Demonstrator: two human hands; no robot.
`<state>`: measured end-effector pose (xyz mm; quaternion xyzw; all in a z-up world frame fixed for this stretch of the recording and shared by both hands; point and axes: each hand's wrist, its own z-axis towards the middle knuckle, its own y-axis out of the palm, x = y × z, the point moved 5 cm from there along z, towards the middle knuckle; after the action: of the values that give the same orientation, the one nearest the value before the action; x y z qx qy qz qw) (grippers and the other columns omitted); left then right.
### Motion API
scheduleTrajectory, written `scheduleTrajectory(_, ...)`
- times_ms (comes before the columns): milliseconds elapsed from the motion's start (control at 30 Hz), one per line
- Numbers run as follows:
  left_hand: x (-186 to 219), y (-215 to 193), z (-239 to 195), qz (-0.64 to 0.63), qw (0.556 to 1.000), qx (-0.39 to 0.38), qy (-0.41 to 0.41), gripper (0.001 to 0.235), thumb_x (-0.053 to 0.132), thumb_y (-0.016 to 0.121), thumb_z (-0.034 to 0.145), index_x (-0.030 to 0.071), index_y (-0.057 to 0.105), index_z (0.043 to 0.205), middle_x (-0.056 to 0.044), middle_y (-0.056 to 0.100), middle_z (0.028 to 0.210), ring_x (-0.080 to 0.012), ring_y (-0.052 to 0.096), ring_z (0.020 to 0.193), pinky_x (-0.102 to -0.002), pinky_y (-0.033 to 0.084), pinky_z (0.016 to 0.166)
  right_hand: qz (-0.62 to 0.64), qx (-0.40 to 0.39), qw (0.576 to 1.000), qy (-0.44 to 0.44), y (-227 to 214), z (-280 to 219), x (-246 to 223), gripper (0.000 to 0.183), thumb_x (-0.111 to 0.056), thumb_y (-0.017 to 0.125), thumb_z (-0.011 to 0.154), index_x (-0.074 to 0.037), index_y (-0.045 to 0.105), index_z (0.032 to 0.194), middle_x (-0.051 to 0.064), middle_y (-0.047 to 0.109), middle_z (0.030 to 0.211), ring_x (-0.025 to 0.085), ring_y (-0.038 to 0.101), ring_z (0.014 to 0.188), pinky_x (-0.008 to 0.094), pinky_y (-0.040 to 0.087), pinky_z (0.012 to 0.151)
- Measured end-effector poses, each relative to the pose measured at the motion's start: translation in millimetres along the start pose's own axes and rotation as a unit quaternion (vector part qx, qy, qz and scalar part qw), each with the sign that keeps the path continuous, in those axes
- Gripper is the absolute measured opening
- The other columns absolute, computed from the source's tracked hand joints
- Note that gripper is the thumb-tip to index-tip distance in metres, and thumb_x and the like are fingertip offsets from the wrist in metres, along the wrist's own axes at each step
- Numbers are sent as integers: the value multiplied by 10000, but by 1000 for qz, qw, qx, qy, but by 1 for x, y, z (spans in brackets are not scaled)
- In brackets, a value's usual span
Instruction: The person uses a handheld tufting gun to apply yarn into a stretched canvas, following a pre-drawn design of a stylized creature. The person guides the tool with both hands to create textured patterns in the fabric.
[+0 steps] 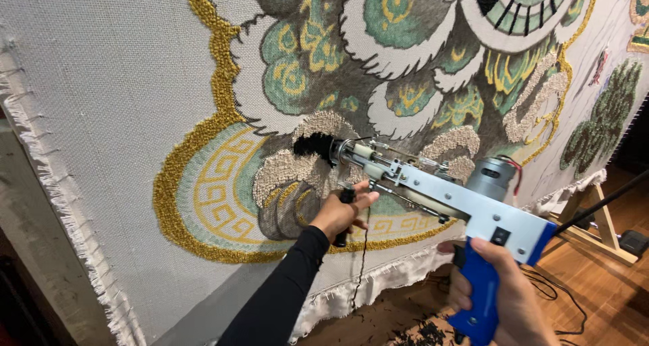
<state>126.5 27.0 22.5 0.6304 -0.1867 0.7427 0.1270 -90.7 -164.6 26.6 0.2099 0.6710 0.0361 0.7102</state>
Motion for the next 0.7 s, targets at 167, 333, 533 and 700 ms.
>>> scheduleTrajectory(167, -5, 47, -4, -84, 996, -5, 42, 519, 379, 718, 932, 85, 653, 1355, -31, 756, 1145, -124, 692, 564, -261, 479, 451, 55, -108, 992, -46, -73, 8, -3, 578, -440, 628, 980, 88, 630, 1216, 78, 464, 573, 182, 468, 471, 336, 382, 417)
scheduleTrajectory(333, -6, 81, -9, -116, 990, -12, 83, 386, 345, 656, 967, 53, 756, 1198, -64, 790, 994, -114, 654, 537, -260, 440, 411, 71, -184, 980, -40, -118, 3, -15, 656, -433, 635, 1002, 134, 543, 1320, 77, 483, 600, 181, 504, 491, 348, 426, 426)
scheduleTrajectory(533, 13, 91, -15, -41, 990, 19, 130, 322, 265, 729, 958, -36, 787, 1057, -121, 785, 901, -118, 688, 536, -268, 581, 498, 24, -145, 980, -134, -139, -9, -30, 723, -446, 608, 1069, 210, 496, 1352, 99, 492, 610, 187, 517, 485, 358, 432, 396)
scheduleTrajectory(700, 19, 85, -43, -70, 992, 48, 91, 311, 305, 747, 877, 93, 753, 1104, -46, 788, 844, -116, 563, 415, -289, 477, 411, 43, -176, 979, -91, -127, -14, -26, 728, -454, 627, 1023, 180, 493, 1354, 85, 493, 620, 178, 520, 500, 337, 438, 417)
